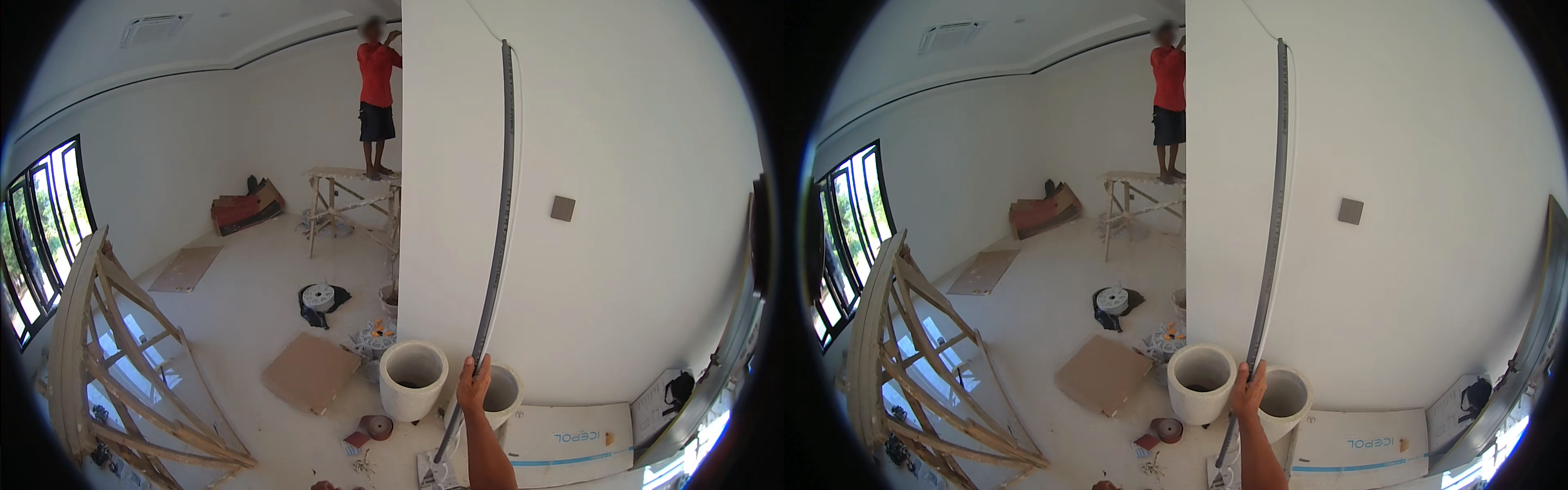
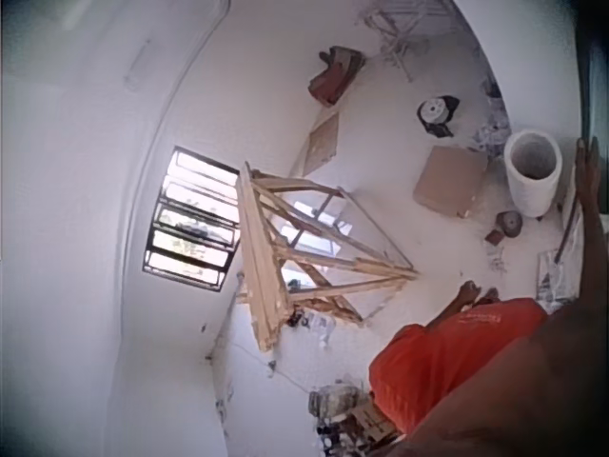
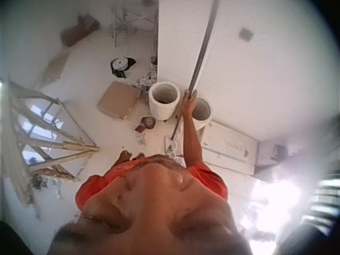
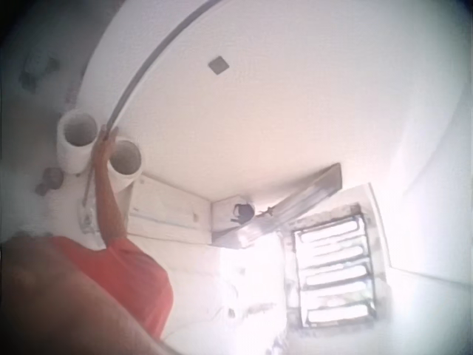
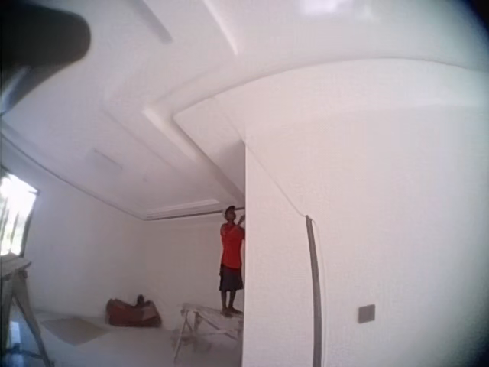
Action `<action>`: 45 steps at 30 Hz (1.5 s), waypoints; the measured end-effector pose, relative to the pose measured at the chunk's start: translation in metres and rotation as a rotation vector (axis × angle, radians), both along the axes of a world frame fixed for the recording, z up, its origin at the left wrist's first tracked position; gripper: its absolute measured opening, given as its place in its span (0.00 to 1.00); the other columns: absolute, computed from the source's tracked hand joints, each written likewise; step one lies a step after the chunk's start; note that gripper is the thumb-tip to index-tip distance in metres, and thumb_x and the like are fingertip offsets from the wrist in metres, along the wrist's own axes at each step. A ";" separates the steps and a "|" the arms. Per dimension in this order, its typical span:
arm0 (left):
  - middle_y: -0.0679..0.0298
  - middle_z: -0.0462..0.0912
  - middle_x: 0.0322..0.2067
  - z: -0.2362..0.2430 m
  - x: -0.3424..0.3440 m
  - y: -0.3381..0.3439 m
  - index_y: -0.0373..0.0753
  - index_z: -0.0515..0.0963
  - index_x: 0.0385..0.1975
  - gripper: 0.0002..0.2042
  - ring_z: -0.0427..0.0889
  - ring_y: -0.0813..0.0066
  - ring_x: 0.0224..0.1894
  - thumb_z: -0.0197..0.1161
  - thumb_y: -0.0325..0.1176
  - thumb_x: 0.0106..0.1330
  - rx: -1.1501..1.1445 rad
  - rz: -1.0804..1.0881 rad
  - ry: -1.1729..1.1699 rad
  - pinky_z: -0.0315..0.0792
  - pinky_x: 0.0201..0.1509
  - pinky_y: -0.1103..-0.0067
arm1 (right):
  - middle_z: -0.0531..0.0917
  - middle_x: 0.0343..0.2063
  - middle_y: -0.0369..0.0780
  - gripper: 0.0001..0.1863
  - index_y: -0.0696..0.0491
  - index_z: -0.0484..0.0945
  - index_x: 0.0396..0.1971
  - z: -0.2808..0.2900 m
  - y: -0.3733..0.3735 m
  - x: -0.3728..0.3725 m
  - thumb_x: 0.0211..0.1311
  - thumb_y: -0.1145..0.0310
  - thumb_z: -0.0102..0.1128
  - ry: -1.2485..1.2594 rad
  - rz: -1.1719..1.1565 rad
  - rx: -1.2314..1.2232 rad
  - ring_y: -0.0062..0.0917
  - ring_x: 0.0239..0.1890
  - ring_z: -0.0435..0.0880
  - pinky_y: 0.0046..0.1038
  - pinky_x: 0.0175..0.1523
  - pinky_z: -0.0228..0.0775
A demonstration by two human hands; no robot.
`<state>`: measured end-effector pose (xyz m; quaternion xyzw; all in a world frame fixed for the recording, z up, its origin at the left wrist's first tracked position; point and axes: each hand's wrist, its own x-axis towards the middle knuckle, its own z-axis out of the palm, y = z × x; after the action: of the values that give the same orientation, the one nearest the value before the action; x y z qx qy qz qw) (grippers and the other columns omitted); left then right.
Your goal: The person measures a length of white electrical conduit against a wall using a metal ruler, then pulls a long white cable through the conduit. The person walks across the room to feed the cable into the conduit, preparing it for installation.
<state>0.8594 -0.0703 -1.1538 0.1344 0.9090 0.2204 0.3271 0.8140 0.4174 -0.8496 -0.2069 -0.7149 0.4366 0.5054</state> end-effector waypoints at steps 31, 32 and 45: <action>0.49 0.86 0.40 0.033 -0.241 0.102 0.34 0.76 0.61 0.31 0.85 0.59 0.41 0.66 0.56 0.70 0.256 0.014 -0.018 0.78 0.48 0.60 | 0.81 0.55 0.62 0.33 0.61 0.60 0.74 -0.123 -0.009 -0.129 0.78 0.58 0.53 -0.218 -0.191 0.329 0.65 0.52 0.80 0.51 0.57 0.75; 0.49 0.86 0.40 0.034 -0.239 0.103 0.34 0.76 0.61 0.31 0.85 0.59 0.41 0.66 0.55 0.71 0.290 -0.003 0.024 0.79 0.47 0.60 | 0.80 0.56 0.64 0.35 0.61 0.57 0.76 -0.128 -0.011 -0.129 0.78 0.59 0.54 -0.101 -0.168 0.329 0.68 0.54 0.78 0.53 0.58 0.73; 0.53 0.76 0.58 0.535 -0.327 0.366 0.34 0.64 0.69 0.28 0.78 0.69 0.58 0.55 0.50 0.81 1.442 -0.341 0.421 0.81 0.51 0.74 | 0.79 0.26 0.58 0.30 0.73 0.61 0.63 -0.169 -0.057 -0.135 0.74 0.67 0.61 0.004 -0.005 0.295 0.56 0.24 0.78 0.53 0.31 0.67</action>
<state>0.5323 0.2961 -0.6185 0.4917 0.5503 0.6748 0.0080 0.6794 0.3604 -1.0189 -0.1313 -0.7699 0.3261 0.5326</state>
